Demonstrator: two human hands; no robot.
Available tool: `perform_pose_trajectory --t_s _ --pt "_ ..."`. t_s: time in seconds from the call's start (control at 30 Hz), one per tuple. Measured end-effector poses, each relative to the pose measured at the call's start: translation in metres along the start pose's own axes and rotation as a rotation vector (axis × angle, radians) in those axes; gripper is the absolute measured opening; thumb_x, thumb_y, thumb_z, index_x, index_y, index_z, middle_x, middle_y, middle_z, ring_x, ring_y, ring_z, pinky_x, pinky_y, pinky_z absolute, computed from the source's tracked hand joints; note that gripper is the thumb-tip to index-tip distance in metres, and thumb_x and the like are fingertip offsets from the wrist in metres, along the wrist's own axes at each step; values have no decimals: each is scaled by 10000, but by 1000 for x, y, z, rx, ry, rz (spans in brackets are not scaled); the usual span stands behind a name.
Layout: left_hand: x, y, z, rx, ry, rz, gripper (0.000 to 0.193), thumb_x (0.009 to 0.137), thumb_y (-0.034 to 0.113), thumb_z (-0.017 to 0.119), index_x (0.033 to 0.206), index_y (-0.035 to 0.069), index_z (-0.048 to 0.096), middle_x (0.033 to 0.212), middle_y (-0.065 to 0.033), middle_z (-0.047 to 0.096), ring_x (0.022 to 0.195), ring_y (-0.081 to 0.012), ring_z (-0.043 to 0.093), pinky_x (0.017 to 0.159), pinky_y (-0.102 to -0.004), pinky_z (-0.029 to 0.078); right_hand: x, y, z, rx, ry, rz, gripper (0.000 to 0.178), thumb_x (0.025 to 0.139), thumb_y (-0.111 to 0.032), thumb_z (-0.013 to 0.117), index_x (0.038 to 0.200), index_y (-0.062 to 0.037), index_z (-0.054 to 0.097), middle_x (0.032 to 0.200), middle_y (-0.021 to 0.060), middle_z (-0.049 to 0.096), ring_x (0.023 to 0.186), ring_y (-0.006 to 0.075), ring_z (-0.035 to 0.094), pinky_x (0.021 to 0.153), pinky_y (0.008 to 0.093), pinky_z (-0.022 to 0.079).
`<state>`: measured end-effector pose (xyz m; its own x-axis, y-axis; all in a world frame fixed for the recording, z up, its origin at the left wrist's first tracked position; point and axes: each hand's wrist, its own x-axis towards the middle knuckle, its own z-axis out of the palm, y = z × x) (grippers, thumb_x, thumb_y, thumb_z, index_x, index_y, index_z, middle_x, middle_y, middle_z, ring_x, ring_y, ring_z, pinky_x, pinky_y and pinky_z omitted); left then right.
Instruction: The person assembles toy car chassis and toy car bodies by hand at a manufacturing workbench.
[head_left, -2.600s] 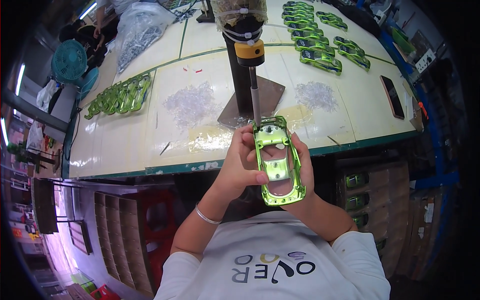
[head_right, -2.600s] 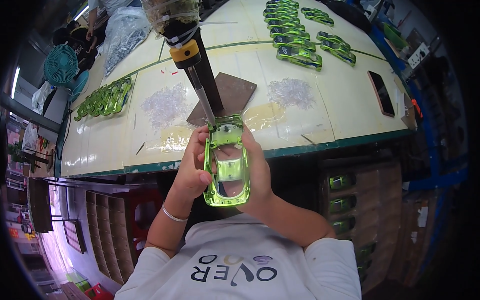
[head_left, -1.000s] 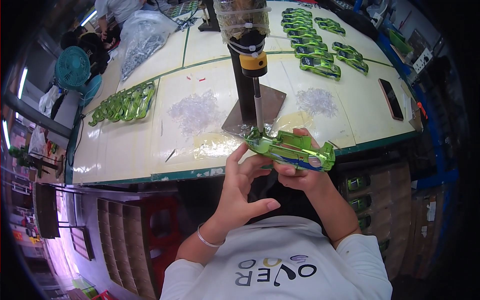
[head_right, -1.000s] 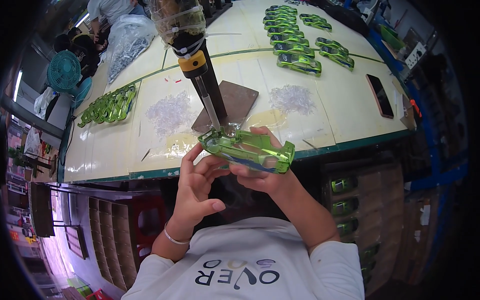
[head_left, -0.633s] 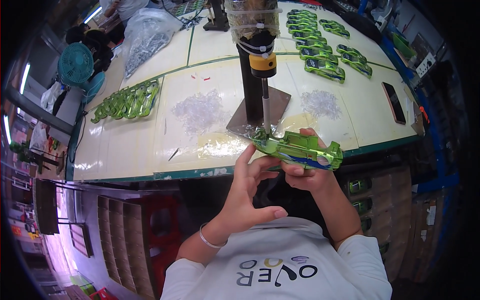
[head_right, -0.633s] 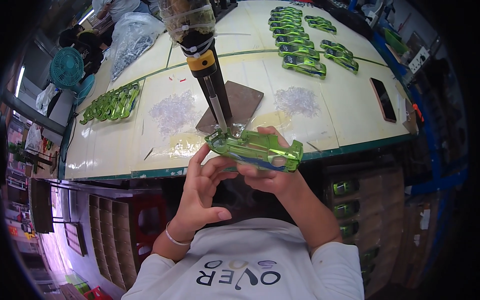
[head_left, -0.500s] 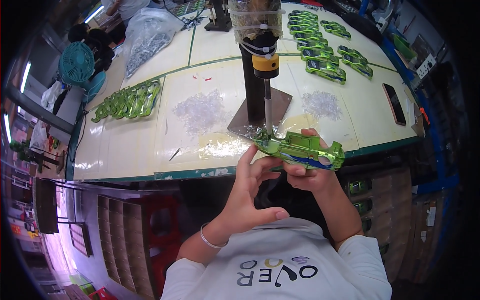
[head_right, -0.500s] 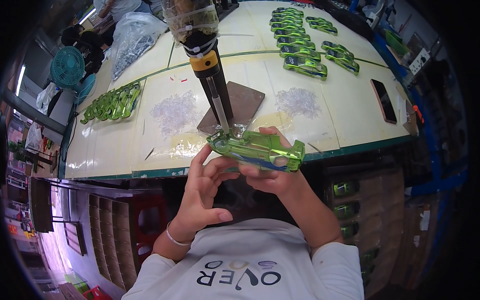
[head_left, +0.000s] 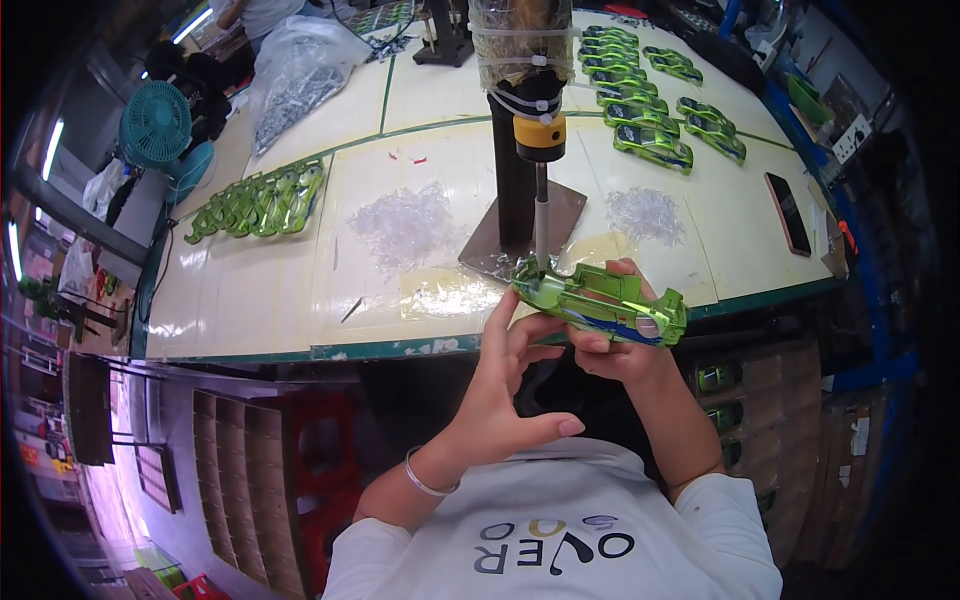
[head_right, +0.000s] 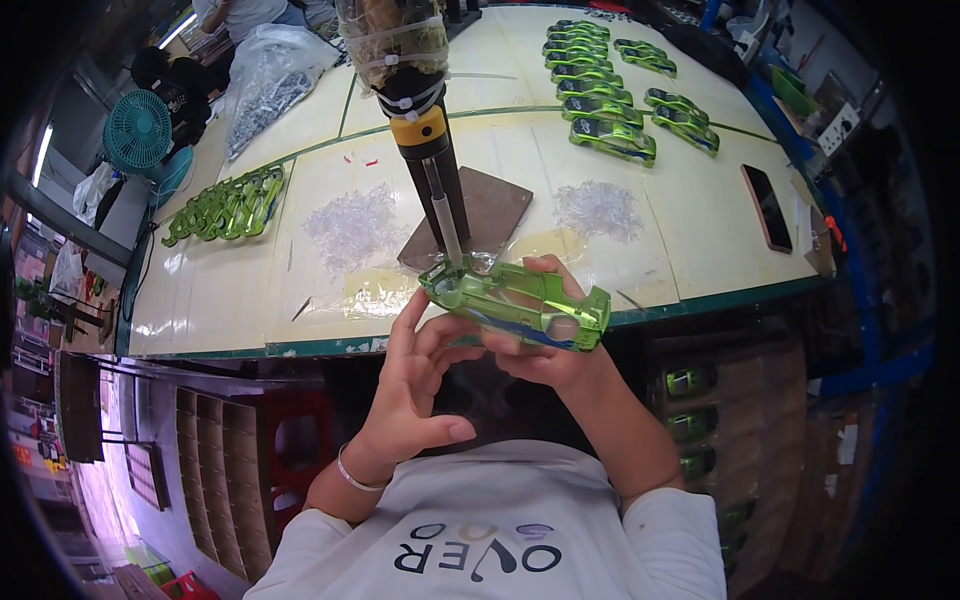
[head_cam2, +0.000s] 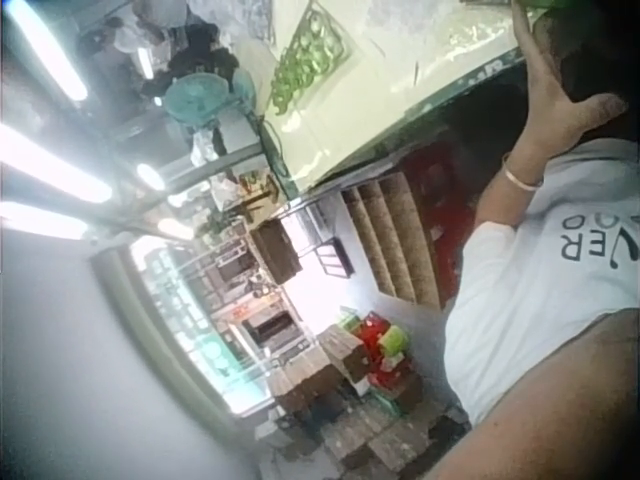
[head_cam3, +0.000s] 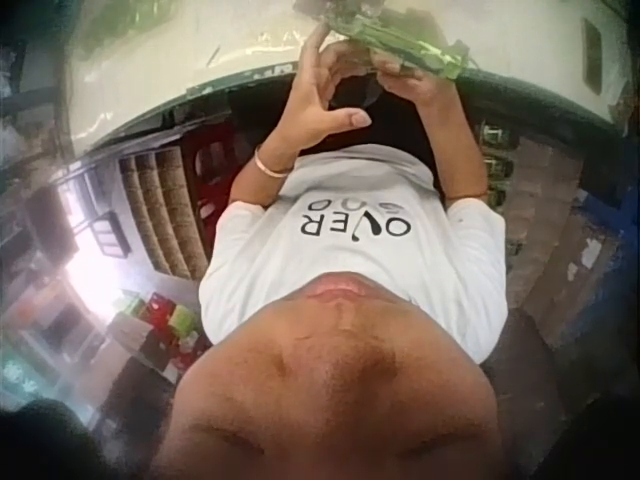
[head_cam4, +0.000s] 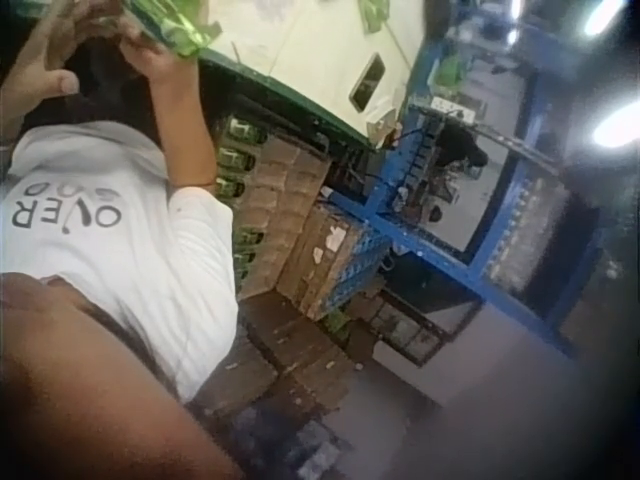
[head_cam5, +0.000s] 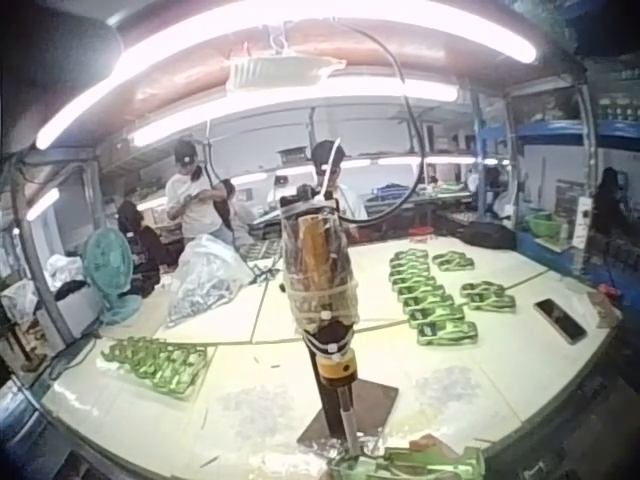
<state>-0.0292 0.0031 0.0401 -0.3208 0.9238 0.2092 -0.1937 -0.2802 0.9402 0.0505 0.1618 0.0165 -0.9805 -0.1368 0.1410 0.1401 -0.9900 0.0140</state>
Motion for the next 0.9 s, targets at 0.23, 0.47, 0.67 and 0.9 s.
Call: perform_pose_trajectory --t_s 0.23,0.47,0.67,0.9 --pt "-10 -25 -9 -209 22 -212 941 668 81 670 1317 20 -9 1182 -186 368 1124 -252 367 899 -349 326 -25 10 1 -194 362 -82 491 827 -434 305 1064 -36 469 755 190 550 496 252 520 365 305 416" --pt "-39 -46 -18 -101 67 -433 598 726 73 594 1241 -13 304 1144 -181 469 1061 -217 458 884 -306 364 -58 -44 26 -598 657 -336 402 850 -363 347 1085 -56 456 852 169 564 642 266 596 534 343 500" --pt "-48 -46 -19 -122 110 -494 388 764 33 562 1130 -16 443 1087 -146 519 1030 -186 478 870 -288 382 -58 -161 62 -1901 855 -575 445 752 -122 568 1175 -55 445 1004 103 526 884 189 505 779 255 405" --pt "-48 -41 -19 -27 185 -490 350 756 58 551 1085 -32 472 1038 -150 546 986 -197 516 845 -303 401 -43 -218 24 -2576 934 -193 505 641 -150 667 1124 -183 521 1092 120 500 1026 260 456 904 326 338"
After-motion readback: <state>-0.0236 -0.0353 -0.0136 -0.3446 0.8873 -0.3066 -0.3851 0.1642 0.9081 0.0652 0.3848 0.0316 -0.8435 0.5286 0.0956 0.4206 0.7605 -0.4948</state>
